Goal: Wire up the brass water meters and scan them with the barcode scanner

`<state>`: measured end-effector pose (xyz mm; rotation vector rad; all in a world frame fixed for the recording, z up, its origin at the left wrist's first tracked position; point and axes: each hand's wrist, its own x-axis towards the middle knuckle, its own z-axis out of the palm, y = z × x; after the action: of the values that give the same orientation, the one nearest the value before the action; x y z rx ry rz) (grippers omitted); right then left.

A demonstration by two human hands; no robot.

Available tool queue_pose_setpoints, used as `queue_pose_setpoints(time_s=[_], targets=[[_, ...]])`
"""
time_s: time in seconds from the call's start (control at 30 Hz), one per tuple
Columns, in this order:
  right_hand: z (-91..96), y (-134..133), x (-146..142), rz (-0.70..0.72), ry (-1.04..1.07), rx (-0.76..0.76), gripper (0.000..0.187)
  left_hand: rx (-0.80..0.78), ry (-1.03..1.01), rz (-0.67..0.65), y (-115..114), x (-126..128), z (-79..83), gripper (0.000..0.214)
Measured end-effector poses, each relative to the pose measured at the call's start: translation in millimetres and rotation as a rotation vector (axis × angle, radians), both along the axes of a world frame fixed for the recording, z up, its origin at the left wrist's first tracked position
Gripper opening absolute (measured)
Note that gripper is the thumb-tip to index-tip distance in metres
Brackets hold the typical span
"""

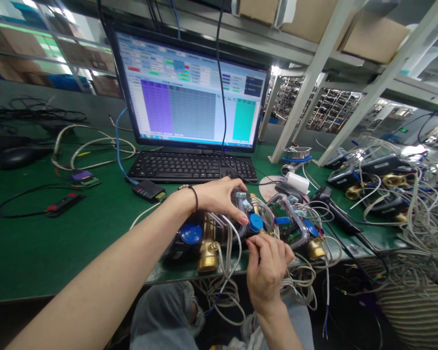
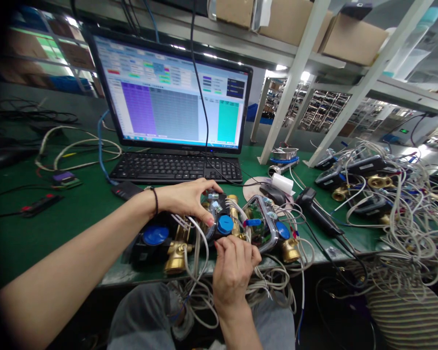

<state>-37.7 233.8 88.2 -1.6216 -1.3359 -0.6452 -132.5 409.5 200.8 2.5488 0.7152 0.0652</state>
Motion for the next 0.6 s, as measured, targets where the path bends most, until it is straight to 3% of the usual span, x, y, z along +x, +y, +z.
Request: queue_pose_setpoints(time_s=[0.27,0.43,0.6], targets=[[-8.9,-4,2,0.077,-0.067,0.023,0.004,-0.006,0.000,0.003,1,0,0.2,0.095],[-10.3,-7,3,-0.034,-0.064,0.045,0.020,-0.003,-0.011,-0.002,1,-1,-0.7,0.092],[-3.2,-3,1,-0.007,-0.056,0.042,0.008,-0.002,0.049,-0.019,-5,1,8.0,0.096]])
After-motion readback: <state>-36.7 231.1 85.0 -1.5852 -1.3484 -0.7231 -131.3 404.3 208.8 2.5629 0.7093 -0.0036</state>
